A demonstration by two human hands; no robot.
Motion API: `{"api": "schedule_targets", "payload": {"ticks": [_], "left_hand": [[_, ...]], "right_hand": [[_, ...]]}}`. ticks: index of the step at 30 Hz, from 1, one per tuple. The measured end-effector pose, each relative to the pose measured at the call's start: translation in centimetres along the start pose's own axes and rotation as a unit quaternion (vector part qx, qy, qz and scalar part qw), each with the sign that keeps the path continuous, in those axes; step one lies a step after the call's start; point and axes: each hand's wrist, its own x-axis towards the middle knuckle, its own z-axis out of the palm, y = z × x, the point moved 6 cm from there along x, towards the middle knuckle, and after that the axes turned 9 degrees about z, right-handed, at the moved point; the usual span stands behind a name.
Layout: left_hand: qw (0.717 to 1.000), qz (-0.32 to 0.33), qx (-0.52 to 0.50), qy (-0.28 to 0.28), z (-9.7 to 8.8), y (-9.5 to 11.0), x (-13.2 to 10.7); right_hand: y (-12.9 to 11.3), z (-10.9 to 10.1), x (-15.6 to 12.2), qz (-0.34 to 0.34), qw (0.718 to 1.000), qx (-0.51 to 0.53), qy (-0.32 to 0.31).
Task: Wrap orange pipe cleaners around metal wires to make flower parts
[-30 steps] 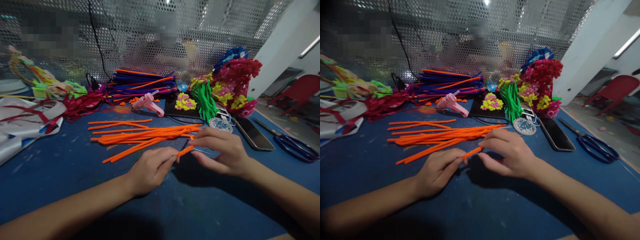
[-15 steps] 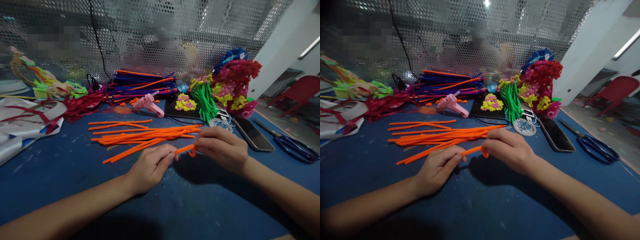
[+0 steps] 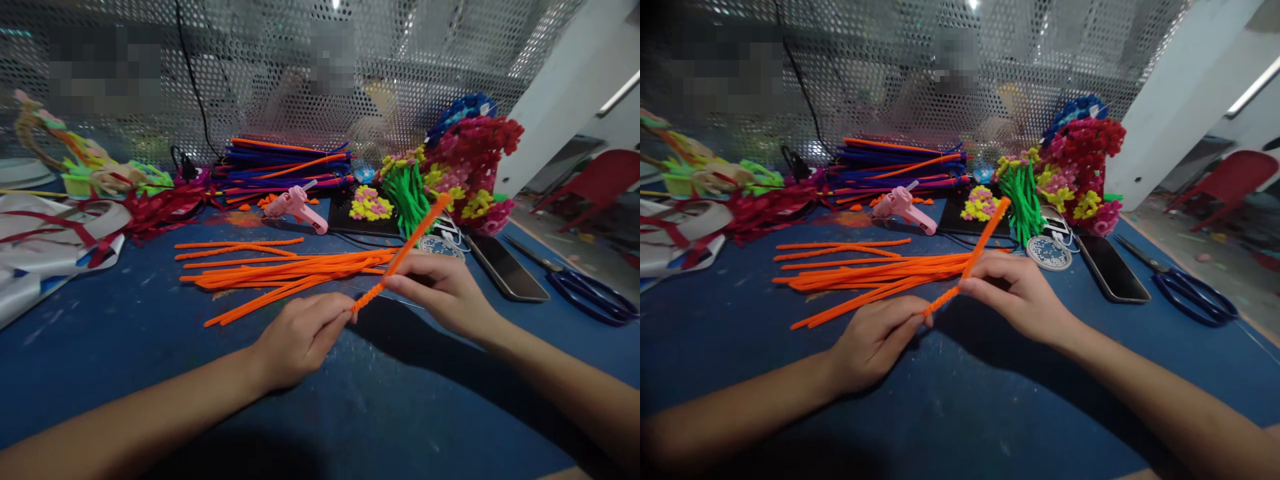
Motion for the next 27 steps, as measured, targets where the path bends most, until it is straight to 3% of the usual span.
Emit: {"api": "schedule_targets", "payload": {"ticks": [3, 5, 11, 14, 18, 21, 27], "left_hand": [[0.997, 0.052, 0.032, -0.044, 0.7, 0.6, -0.3], [0.996, 0.063, 0.035, -0.060, 1.1, 0.8, -0.4], [0.996, -0.076, -0.028, 0.020, 0.0, -0.6, 0.1], [0.989, -0.135, -0.046, 0.040, -0.2, -1.4, 0.0], [0.985, -0.158, -0.054, 0.043, -0.2, -1.8, -0.1], [0.990, -0.131, -0.034, 0.035, -0.3, -1.5, 0.0], [0.997, 0.050, 0.021, -0.062, 1.0, 0.7, -0.4]], "right_hand": [[1.5, 0.7, 0.1, 0.119, 0.986, 0.116, 0.001], [2.0, 0.8, -0.1, 0.141, 0.975, 0.167, 0.027], [1.3, -0.2, -0.6, 0.073, 0.982, 0.151, 0.081], [1.1, -0.2, -0.4, 0.044, 0.994, 0.086, 0.052], [0.9, -0.2, -0.1, 0.001, 1.000, 0.024, 0.012], [0.6, -0.6, -0.1, -0.004, 1.000, 0.020, 0.023], [1.3, -0.2, -0.4, 0.083, 0.992, 0.088, 0.038]]}}
